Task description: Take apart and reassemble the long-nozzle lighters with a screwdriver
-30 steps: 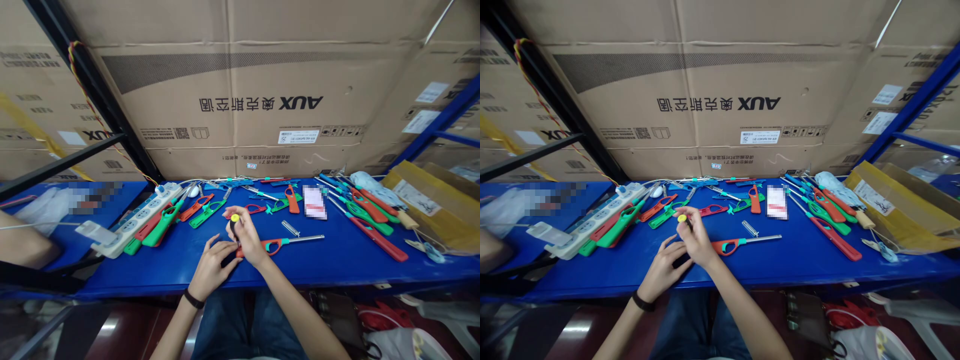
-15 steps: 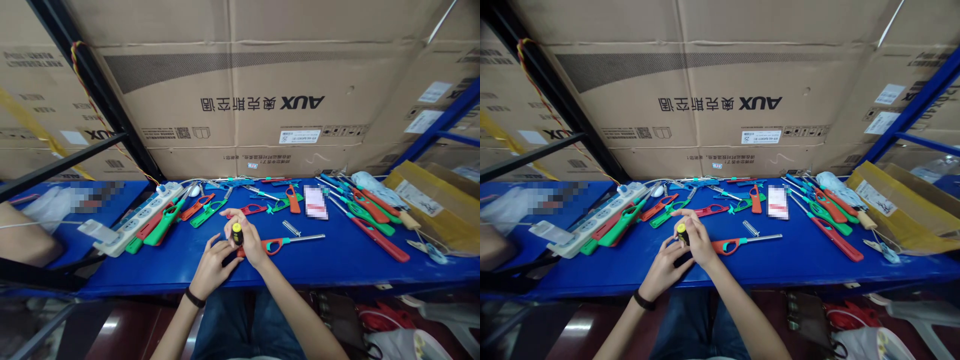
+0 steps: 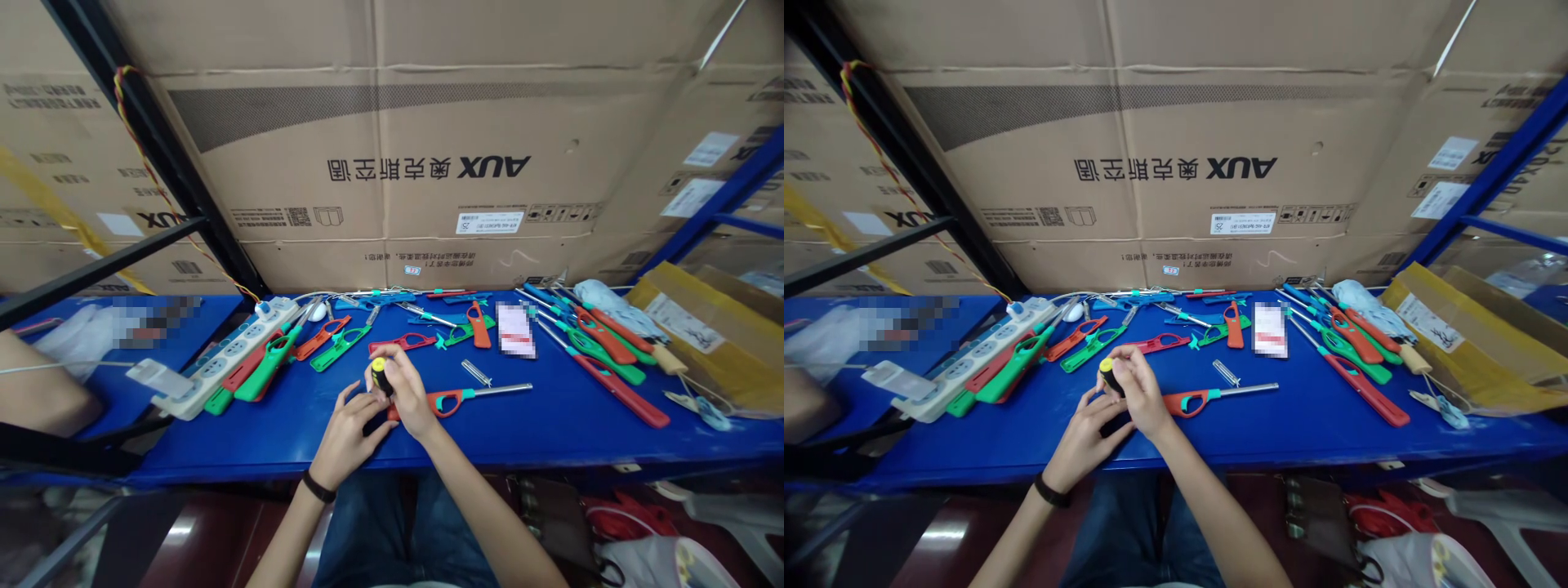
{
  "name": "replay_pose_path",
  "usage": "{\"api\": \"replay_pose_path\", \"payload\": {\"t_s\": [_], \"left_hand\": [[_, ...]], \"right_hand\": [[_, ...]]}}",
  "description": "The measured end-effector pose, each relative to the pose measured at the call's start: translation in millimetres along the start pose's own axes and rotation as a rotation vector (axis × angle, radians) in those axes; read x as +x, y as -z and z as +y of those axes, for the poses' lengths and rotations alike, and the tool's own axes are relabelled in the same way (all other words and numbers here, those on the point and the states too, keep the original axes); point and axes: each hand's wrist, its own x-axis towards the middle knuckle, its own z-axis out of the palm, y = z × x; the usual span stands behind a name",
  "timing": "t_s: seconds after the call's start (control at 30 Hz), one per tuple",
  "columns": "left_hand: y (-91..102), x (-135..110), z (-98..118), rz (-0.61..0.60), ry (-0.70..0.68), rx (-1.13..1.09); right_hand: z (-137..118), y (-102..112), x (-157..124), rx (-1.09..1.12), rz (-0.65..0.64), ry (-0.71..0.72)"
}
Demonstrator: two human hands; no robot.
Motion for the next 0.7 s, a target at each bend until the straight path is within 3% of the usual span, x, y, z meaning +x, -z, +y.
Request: {"api": "replay_pose_path", "payload": {"t_s": [0.17,0.4,0.57,0.7], "left_hand": [[0.2,-0.8,0.7,0.008,0.004,0.006],[0.4,0.6,1.5,0.016,0.018,0.009],[1.1,0.6,0.9,0.019,0.017,0.016],[1.2,0.5,0.6,0.016,0.013,0.021]], "right_hand": [[0.2,5.8,-2.4,-0.106,0.022,0.029],[1.5,8.5,-8.1,-0.078,0.089,0.107],[-5.3,8.3,-11.3,-0.151,0.017,0.038],[-5.8,4.9,-10.1,-0.107,-0.003,0.071]]}}
